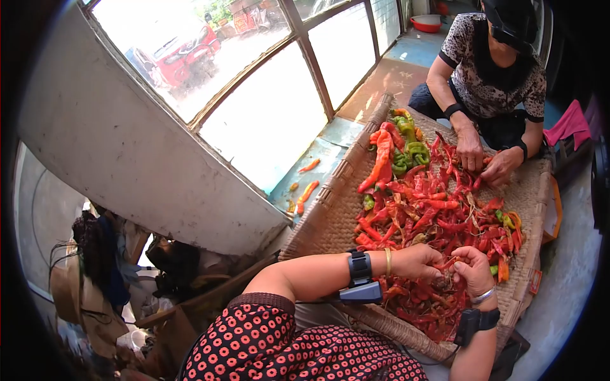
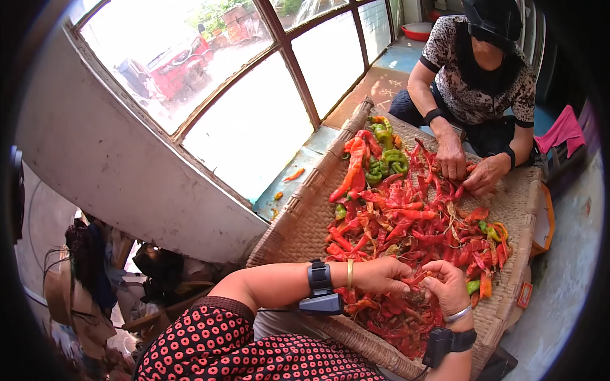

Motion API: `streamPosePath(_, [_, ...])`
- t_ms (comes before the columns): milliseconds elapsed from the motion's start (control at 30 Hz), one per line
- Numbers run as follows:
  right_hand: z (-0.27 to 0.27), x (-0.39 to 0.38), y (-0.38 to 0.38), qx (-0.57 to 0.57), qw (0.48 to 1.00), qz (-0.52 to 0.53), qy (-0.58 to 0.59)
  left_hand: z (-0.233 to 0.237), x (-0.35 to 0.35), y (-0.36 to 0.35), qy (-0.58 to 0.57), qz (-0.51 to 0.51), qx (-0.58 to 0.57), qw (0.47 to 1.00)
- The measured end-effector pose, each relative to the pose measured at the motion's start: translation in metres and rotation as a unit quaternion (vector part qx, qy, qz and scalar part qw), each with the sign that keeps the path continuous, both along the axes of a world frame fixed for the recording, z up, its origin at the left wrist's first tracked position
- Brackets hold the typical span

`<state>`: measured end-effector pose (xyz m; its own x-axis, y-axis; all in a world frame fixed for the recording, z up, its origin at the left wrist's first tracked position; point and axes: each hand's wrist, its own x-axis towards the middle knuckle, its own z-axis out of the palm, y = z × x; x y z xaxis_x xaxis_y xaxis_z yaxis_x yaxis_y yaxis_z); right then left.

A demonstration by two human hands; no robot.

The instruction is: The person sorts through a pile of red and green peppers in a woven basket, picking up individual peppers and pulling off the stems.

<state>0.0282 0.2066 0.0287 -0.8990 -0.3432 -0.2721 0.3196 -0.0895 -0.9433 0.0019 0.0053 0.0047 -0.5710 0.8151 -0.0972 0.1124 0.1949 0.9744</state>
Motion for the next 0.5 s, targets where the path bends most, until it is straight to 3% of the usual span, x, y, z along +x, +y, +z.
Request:
streamPosePath(33, [0.000,0.000,0.000,0.001,1.000,-0.006,-0.008,0.003,-0.001,-0.002,-0.001,0.003,0.000,1.000])
streamPosePath(100, [-0.001,-0.001,0.000,0.002,1.000,-0.010,-0.018,0.012,-0.005,-0.004,-0.177,0.012,-0.021,0.984])
streamPosePath(167, [-0.002,-0.002,0.002,0.028,0.999,-0.008,-0.020,0.010,-0.011,-0.007,-0.177,0.019,0.007,0.984])
streamPosePath(233, [-0.006,-0.001,0.004,0.026,0.999,0.008,-0.034,0.012,-0.013,-0.007,-0.161,0.066,0.002,0.985])
streamPosePath(267, [-0.007,-0.002,0.004,0.024,0.998,0.024,-0.045,-0.010,-0.013,-0.003,-0.055,0.095,0.022,0.994])
streamPosePath(300, [-0.007,-0.001,0.002,0.024,0.998,0.025,-0.046,-0.006,-0.012,-0.005,-0.056,0.096,0.022,0.994])
streamPosePath(367, [-0.007,0.000,0.000,0.028,0.997,0.042,-0.066,0.003,-0.009,-0.005,0.096,0.087,-0.002,0.992])
streamPosePath(500, [-0.007,0.001,-0.005,0.017,0.996,0.029,-0.079,-0.002,-0.006,-0.001,0.027,0.067,0.058,0.996])
